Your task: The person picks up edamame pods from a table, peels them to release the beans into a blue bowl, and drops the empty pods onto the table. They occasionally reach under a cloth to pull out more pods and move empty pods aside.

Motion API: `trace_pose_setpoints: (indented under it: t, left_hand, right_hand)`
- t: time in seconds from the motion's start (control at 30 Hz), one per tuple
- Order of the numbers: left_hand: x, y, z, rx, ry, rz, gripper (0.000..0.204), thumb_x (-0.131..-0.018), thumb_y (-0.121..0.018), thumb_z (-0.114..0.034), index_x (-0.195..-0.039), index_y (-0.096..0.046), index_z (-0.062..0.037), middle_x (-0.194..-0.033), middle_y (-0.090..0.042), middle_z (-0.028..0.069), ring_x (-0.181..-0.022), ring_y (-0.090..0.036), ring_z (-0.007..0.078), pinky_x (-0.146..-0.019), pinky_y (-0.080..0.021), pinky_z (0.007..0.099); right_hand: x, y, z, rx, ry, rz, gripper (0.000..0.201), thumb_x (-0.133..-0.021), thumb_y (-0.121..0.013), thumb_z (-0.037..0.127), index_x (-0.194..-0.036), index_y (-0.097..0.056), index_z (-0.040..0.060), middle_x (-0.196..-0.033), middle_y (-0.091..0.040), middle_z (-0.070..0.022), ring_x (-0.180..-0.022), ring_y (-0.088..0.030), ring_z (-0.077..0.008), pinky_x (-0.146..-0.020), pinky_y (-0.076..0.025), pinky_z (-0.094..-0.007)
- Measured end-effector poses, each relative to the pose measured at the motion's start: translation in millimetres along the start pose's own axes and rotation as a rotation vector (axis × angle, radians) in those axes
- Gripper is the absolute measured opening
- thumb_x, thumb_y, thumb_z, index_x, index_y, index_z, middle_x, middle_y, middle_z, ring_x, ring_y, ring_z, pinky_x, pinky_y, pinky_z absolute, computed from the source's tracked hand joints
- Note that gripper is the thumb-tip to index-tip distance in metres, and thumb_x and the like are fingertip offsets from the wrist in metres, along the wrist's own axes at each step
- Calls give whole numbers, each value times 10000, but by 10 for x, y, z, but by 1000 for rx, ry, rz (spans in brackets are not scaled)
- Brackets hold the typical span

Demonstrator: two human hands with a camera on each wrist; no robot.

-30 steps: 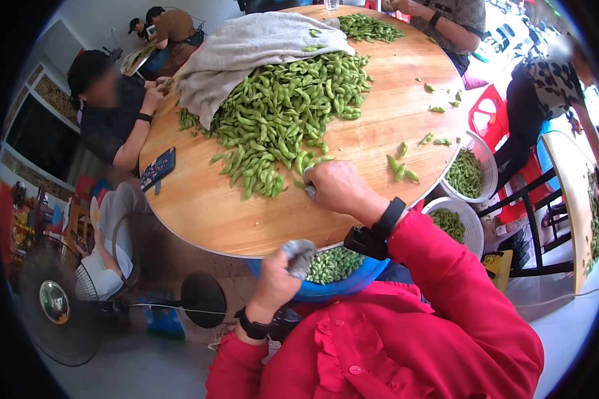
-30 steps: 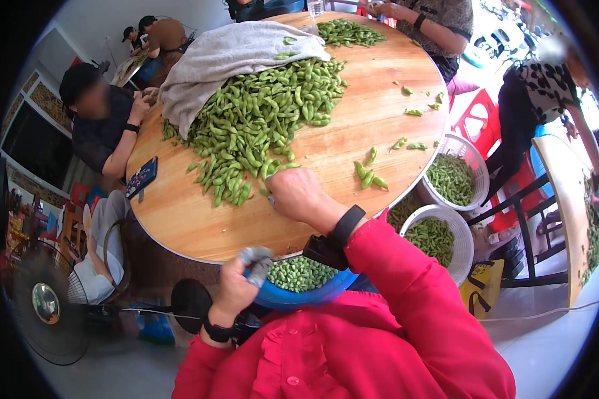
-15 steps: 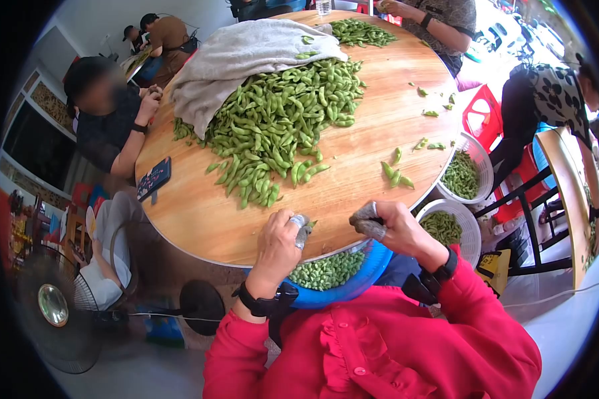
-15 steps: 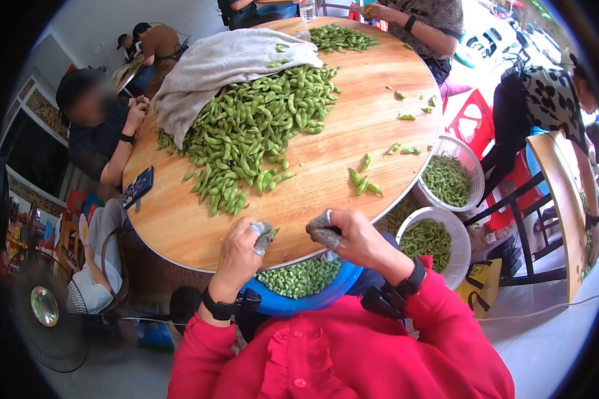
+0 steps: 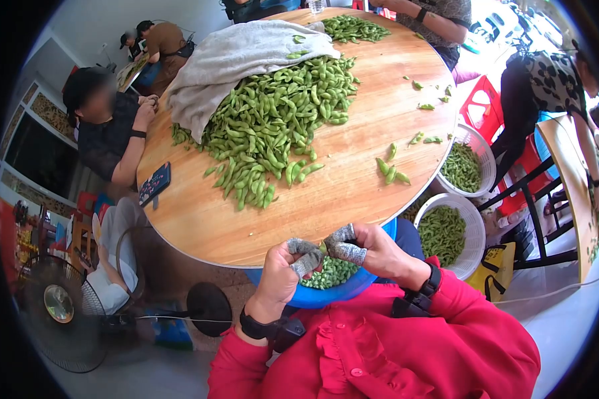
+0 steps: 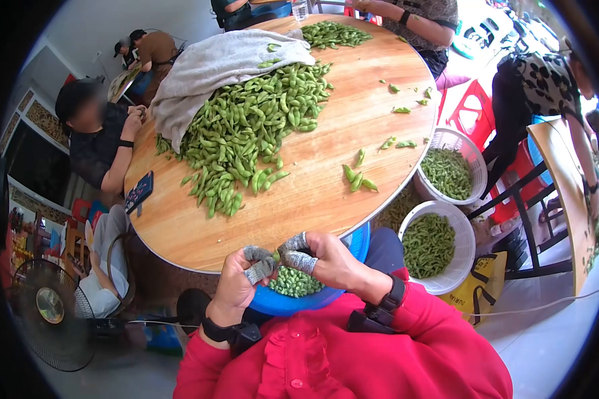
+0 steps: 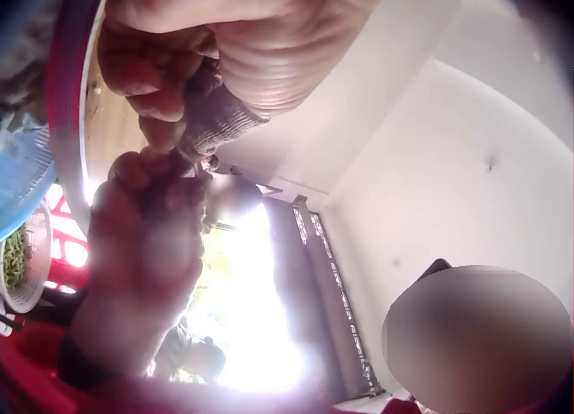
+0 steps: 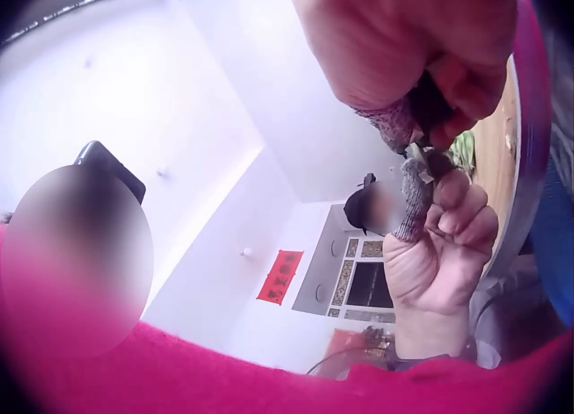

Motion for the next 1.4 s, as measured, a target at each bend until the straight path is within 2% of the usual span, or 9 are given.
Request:
trace_pose_setpoints:
  t: [0.3,0.6,0.7,0.8,1.0,1.1,1.13,1.23,1.4]
  left_hand:
    - [13,-77,16,30,19,2,166,-721,-649,-99,-809,-535,-16,-644,-573,74,-505,-511,102,-466,-388,195]
    - [42,-65,44,102,-2,12,139,-728,-627,-34,-826,-531,-11,-672,-566,77,-557,-522,129,-504,-399,213]
    - [30,-60,60,108,-9,13,132,-732,-619,-20,-831,-533,-17,-670,-566,65,-569,-526,125,-511,-395,206]
    - [14,-54,76,21,-54,-7,113,-755,-606,-38,-835,-529,-15,-705,-569,45,-606,-536,119,-527,-413,224]
    - [75,-221,-80,-1295,-737,-146,181,-698,-621,-48,-846,-523,-14,-774,-579,122,-643,-565,253,-577,-451,333]
    - [40,-168,9,-1345,-845,-162,208,-677,-613,-30,-867,-530,-17,-769,-572,149,-666,-568,291,-579,-450,338]
    - [31,-158,36,-1361,-880,-166,218,-670,-610,-25,-874,-532,-17,-768,-570,158,-674,-570,304,-579,-449,340]
    - [16,-148,68,-1110,-791,-147,195,-710,-601,-34,-890,-540,6,-759,-586,124,-646,-577,249,-572,-447,309]
    - [18,-9,170,-241,-240,-46,124,-798,-565,-84,-892,-561,-2,-727,-568,11,-649,-527,93,-595,-431,226]
  right_hand:
    - [60,16,-16,-30,-40,-31,166,-826,-557,143,-890,-560,-11,-805,-572,-1,-749,-495,-54,-669,-415,-221]
    - [43,11,-142,-64,-34,-53,142,-813,-575,142,-844,-555,4,-773,-568,7,-728,-488,-49,-655,-412,-213]
    - [23,-18,-139,-79,-86,-79,145,-807,-585,145,-839,-553,7,-774,-568,6,-730,-487,-47,-657,-410,-208]
    - [16,-26,-138,-121,-97,-110,140,-804,-583,134,-842,-559,2,-760,-569,8,-710,-489,-48,-640,-411,-205]
    - [-6,-6,-105,67,5,-162,114,-800,-572,104,-823,-573,-7,-719,-561,19,-669,-474,-43,-598,-407,-204]
    - [-14,35,-161,173,-19,-150,118,-798,-579,107,-818,-571,-10,-717,-555,20,-674,-468,-42,-598,-405,-203]
    - [-9,29,-155,128,-3,-146,120,-798,-580,108,-819,-570,-9,-717,-555,20,-676,-469,-44,-600,-405,-204]
    - [-1,-5,-118,18,35,-122,122,-798,-583,111,-821,-567,-8,-722,-553,19,-683,-471,-47,-608,-405,-206]
    - [-16,-12,-124,20,107,-35,102,-801,-572,94,-827,-565,-5,-728,-557,11,-697,-481,-57,-628,-409,-218]
Point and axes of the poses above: each hand's wrist, its own x-axis away from the middle knuckle, its own y-axis out of the back of the hand, z = x × y, the point moved 1 cm from there along -x, towards the middle knuckle
